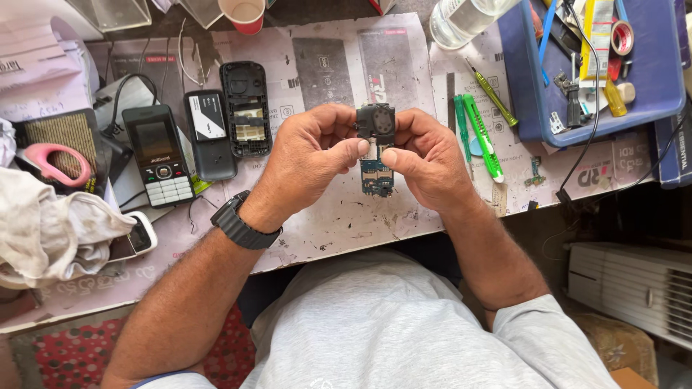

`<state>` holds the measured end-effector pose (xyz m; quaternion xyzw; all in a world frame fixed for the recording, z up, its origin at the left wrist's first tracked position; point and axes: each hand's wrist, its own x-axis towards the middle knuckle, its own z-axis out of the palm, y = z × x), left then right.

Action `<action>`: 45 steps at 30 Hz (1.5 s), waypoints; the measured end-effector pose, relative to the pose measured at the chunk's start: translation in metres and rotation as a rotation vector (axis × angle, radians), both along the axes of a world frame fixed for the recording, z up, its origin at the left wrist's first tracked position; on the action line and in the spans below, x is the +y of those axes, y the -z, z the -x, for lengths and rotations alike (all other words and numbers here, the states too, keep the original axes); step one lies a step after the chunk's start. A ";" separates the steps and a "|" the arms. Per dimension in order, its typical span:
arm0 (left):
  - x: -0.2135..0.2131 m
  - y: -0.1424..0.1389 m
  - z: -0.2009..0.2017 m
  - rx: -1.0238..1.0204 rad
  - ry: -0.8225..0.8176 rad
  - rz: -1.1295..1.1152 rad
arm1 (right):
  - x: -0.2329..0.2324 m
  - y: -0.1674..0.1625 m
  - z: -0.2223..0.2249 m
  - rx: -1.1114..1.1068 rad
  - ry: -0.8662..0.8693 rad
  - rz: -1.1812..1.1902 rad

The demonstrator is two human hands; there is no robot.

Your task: The person holds a small electronic module with a camera lens and circuit board, then uses a green utility knife to scrape and pry at the lens housing. They rotate the module to inspect different sides and continue scraping around the lens area.

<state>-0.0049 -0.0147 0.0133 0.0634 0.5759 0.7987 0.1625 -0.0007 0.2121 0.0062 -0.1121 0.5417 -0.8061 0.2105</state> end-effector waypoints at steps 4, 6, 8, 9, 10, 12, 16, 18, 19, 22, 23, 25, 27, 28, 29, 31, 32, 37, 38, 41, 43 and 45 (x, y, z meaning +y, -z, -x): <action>-0.001 0.002 0.001 -0.014 -0.013 0.035 | 0.005 0.003 0.001 -0.091 -0.060 0.090; -0.001 0.002 0.000 -0.017 -0.015 0.027 | 0.005 0.005 0.001 -0.109 -0.086 0.125; 0.000 0.003 -0.002 -0.030 -0.016 0.023 | 0.007 0.004 -0.001 -0.129 -0.078 0.113; 0.000 0.002 -0.001 -0.028 -0.018 0.020 | 0.007 0.004 -0.001 -0.132 -0.076 0.106; 0.000 0.001 0.001 -0.032 -0.015 0.009 | 0.006 0.003 0.000 -0.152 -0.074 0.101; 0.002 -0.001 0.001 -0.044 -0.008 -0.015 | 0.006 0.002 0.000 -0.198 -0.070 0.091; 0.003 -0.005 -0.001 -0.050 -0.028 0.064 | 0.003 0.002 -0.001 -0.210 -0.053 0.114; 0.002 -0.006 -0.002 -0.033 -0.027 0.113 | 0.002 0.002 -0.003 -0.234 -0.056 0.150; 0.003 -0.006 -0.002 -0.007 -0.019 0.110 | 0.002 0.002 -0.004 -0.256 -0.052 0.183; 0.001 -0.006 -0.003 0.057 0.003 0.087 | -0.001 0.001 -0.006 -0.301 -0.060 0.268; 0.001 -0.006 -0.004 0.070 0.011 0.068 | -0.002 0.000 -0.006 -0.303 -0.072 0.284; 0.001 -0.005 -0.005 0.085 0.019 0.055 | -0.004 -0.002 -0.006 -0.319 -0.094 0.311; 0.001 -0.004 -0.005 0.092 0.019 0.067 | -0.005 -0.004 -0.006 -0.347 -0.112 0.331; 0.001 -0.004 -0.006 0.092 0.019 0.061 | -0.006 -0.005 -0.006 -0.346 -0.110 0.340; 0.001 -0.003 -0.006 0.092 0.018 0.055 | -0.007 -0.004 -0.006 -0.344 -0.109 0.350; 0.000 -0.004 -0.006 0.095 0.014 0.080 | -0.007 -0.003 -0.006 -0.330 -0.114 0.363; 0.001 -0.004 -0.006 0.098 0.012 0.109 | -0.007 -0.002 -0.006 -0.318 -0.120 0.367; 0.001 -0.015 -0.006 0.184 -0.044 0.324 | -0.007 -0.001 -0.004 -0.358 -0.080 0.370; 0.001 -0.018 -0.007 0.262 -0.091 0.356 | -0.007 -0.001 -0.004 -0.372 -0.067 0.368; 0.000 -0.025 -0.009 0.517 -0.202 0.456 | -0.005 -0.002 -0.004 -0.396 -0.031 0.337; -0.001 -0.026 -0.010 0.631 -0.242 0.515 | -0.005 -0.002 -0.005 -0.402 -0.020 0.321; 0.000 -0.026 -0.011 0.682 -0.261 0.563 | -0.004 -0.001 -0.005 -0.404 -0.014 0.315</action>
